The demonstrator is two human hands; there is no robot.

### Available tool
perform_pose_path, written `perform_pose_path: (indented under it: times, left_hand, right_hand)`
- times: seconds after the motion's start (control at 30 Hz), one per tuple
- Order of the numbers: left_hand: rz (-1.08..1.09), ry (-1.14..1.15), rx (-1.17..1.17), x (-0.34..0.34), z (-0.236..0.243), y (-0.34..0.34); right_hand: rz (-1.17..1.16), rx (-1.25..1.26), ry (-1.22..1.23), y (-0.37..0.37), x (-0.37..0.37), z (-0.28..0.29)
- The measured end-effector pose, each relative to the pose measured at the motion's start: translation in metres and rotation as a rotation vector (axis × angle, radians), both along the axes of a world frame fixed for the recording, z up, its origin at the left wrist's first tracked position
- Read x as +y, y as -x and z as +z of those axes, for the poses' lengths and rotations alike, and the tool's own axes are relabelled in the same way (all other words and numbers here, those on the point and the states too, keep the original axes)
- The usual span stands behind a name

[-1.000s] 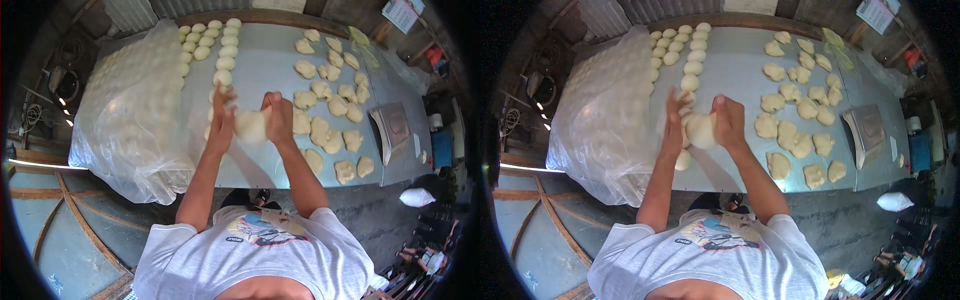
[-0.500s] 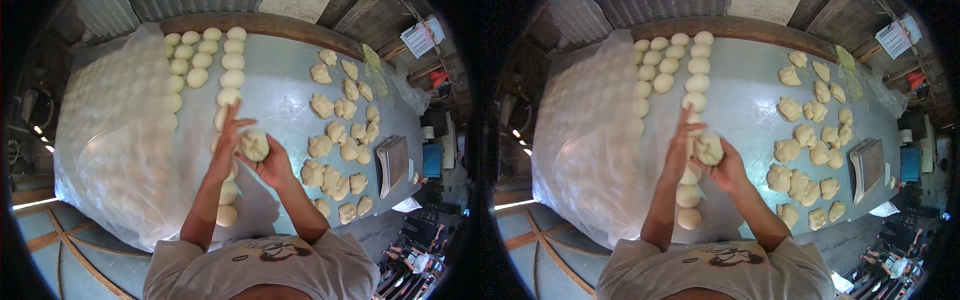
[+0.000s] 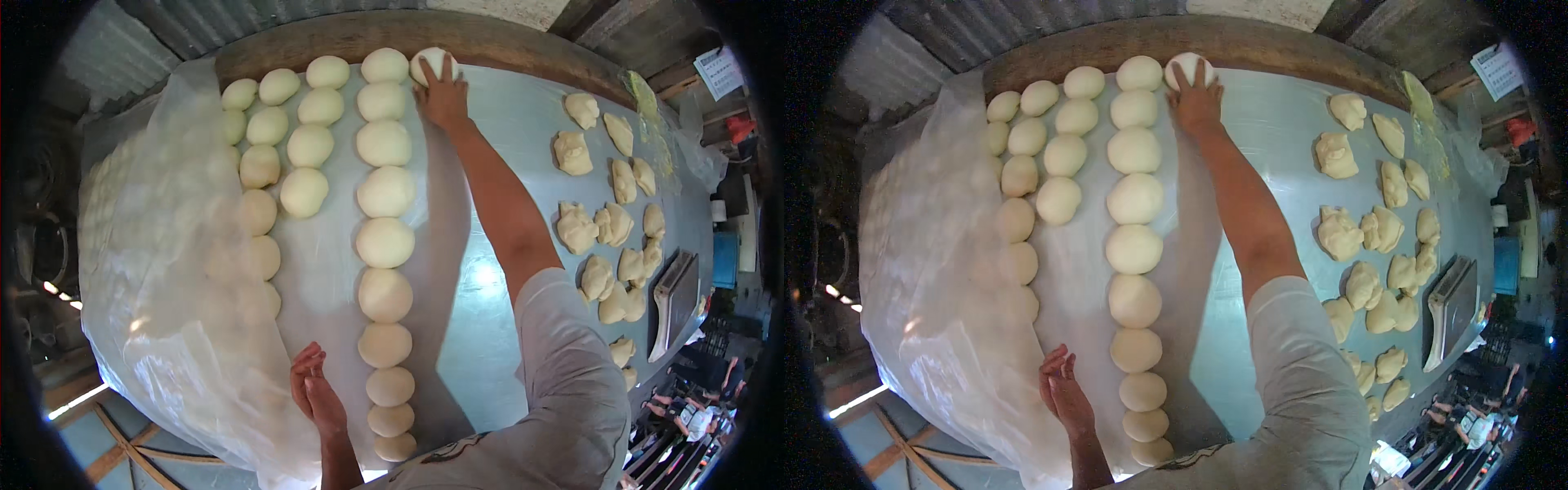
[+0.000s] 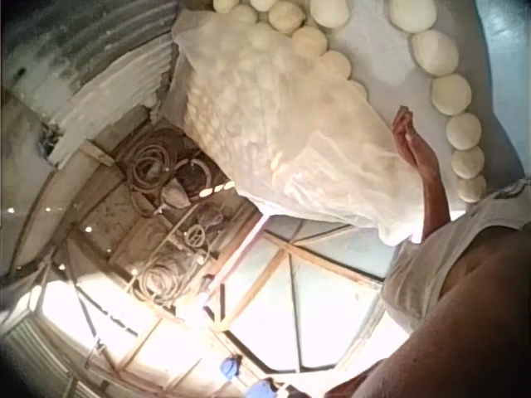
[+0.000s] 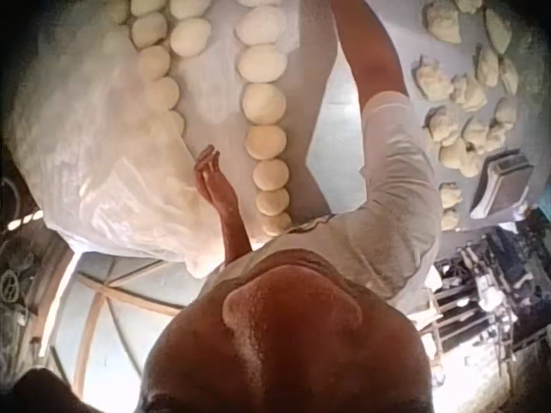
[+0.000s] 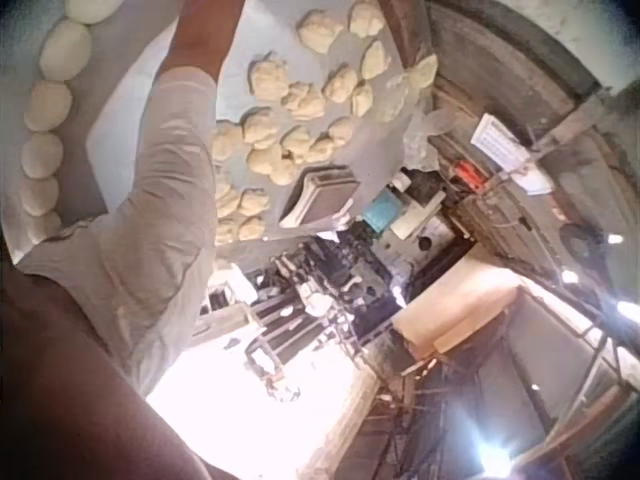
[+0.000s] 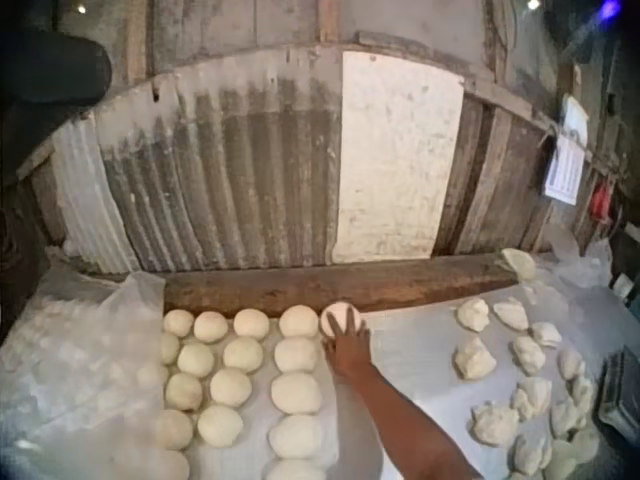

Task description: The person shapes portions of dough by hand on a metal table, rolling them into round balls and arranging them in a row next to a plastic sheet.

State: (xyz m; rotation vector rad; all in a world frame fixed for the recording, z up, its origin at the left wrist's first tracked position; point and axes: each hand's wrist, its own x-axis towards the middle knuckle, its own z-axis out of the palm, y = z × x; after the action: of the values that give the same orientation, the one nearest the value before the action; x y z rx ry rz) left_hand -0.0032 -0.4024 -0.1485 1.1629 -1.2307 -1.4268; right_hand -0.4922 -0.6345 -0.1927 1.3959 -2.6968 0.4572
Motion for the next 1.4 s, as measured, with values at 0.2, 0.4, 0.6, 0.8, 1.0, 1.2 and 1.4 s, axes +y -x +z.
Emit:
perform_pose_path:
  times: [0.2, 0.4, 0.6, 0.8, 1.0, 1.2, 1.4]
  left_hand:
    - [-0.026, -0.071, 0.048, -0.001, -0.006, 0.0]
    - [0.026, -0.003, 0.039, 0.011, 0.008, 0.0]
    - [-0.269, 0.082, 0.083, 0.062, 0.048, 0.079]
    - [-0.315, 0.553, 0.098, 0.154, 0.104, 0.132]
    - [-0.212, 0.116, 0.114, 0.264, 0.136, 0.089]
    - [-0.421, -0.42, 0.311, 0.314, 0.095, 0.032]
    - [-0.239, -1.17, 0.088, 0.369, 0.009, -0.029]
  right_hand:
    - [-0.236, 0.209, 0.06, 0.081, 0.088, -0.019]
    - [-0.641, -0.104, -0.391, 0.152, 0.246, 0.01]
    - [-0.217, -0.971, 0.505, 0.014, 0.331, 0.084]
    - [0.338, -1.959, 0.447, -0.212, 0.456, 0.149]
    - [0.131, -0.551, 0.797, -0.337, 0.554, 0.209]
    - [0.091, -0.359, 0.529, -0.308, 0.621, 0.189]
    - [0.093, -0.399, -0.297, -0.371, 0.677, 0.047]
